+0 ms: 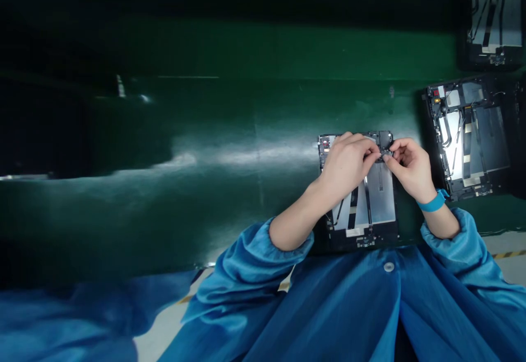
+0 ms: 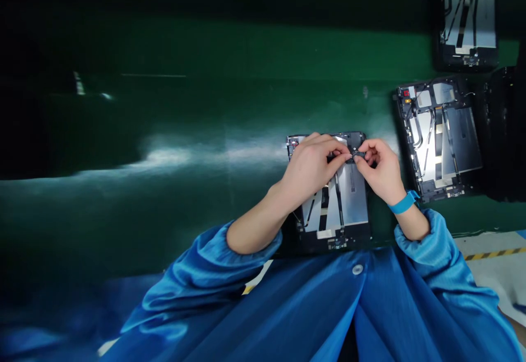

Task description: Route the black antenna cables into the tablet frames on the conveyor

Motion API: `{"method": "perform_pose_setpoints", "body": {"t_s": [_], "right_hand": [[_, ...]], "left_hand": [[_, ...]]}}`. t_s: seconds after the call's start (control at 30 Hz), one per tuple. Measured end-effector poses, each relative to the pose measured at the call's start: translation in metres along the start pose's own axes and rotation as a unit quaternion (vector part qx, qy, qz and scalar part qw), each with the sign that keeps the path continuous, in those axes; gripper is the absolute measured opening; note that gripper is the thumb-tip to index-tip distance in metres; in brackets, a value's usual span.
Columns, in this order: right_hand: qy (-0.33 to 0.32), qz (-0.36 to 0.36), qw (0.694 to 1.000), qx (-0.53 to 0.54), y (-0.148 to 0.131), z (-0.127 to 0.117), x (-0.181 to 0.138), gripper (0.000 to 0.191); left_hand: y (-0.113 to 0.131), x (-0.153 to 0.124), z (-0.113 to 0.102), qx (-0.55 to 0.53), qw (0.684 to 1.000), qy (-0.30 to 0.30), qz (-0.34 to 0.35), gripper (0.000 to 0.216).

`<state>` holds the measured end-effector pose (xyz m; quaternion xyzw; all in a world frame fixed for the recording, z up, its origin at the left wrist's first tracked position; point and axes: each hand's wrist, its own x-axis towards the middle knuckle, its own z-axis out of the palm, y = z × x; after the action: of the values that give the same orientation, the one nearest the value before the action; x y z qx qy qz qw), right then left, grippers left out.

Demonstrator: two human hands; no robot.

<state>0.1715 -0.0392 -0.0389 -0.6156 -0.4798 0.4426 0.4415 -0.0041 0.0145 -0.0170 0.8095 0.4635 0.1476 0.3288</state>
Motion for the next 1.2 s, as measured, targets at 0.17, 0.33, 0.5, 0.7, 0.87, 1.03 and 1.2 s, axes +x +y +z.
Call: {"method": "perform_pose_setpoints", "body": {"t_s": [0.17, 0.33, 0.5, 0.7, 0.87, 1.03, 1.2], "right_hand": [[-0.02, 0.013, 1.0, 0.002, 0.002, -0.004, 0.001, 0.017], [-0.008, -0.005, 0.999, -0.048, -0.003, -0.001, -0.002, 0.013], [0.007, -0.049, 0.992, -0.119, -0.013, 0.004, 0.0, 0.014], [0.099, 0.004, 0.995, 0.017, -0.001, 0.005, 0.004, 0.018], [0.105, -0.022, 0.994, 0.012, -0.018, 0.014, -0.013, 0.01], [-0.164, -0.117, 0.971, -0.125, -0.056, 0.04, -0.034, 0.012], [-0.246, -0.144, 0.931, -0.23, -0.058, 0.06, -0.044, 0.016]], "left_hand": [[-0.002, -0.001, 0.002, -0.003, 1.0, 0.011, -0.003, 0.013], [-0.005, -0.001, 0.006, -0.003, 1.0, 0.022, 0.011, 0.013], [-0.002, -0.003, 0.002, -0.006, 0.999, 0.04, 0.016, 0.012], [-0.02, -0.048, -0.036, -0.001, 0.975, 0.155, -0.158, 0.032], [-0.045, -0.103, -0.048, -0.072, 0.975, -0.067, -0.198, 0.034], [-0.04, -0.121, -0.035, -0.168, 0.959, -0.079, -0.212, 0.022], [-0.034, -0.118, -0.024, -0.188, 0.95, -0.009, -0.249, 0.022]]}}
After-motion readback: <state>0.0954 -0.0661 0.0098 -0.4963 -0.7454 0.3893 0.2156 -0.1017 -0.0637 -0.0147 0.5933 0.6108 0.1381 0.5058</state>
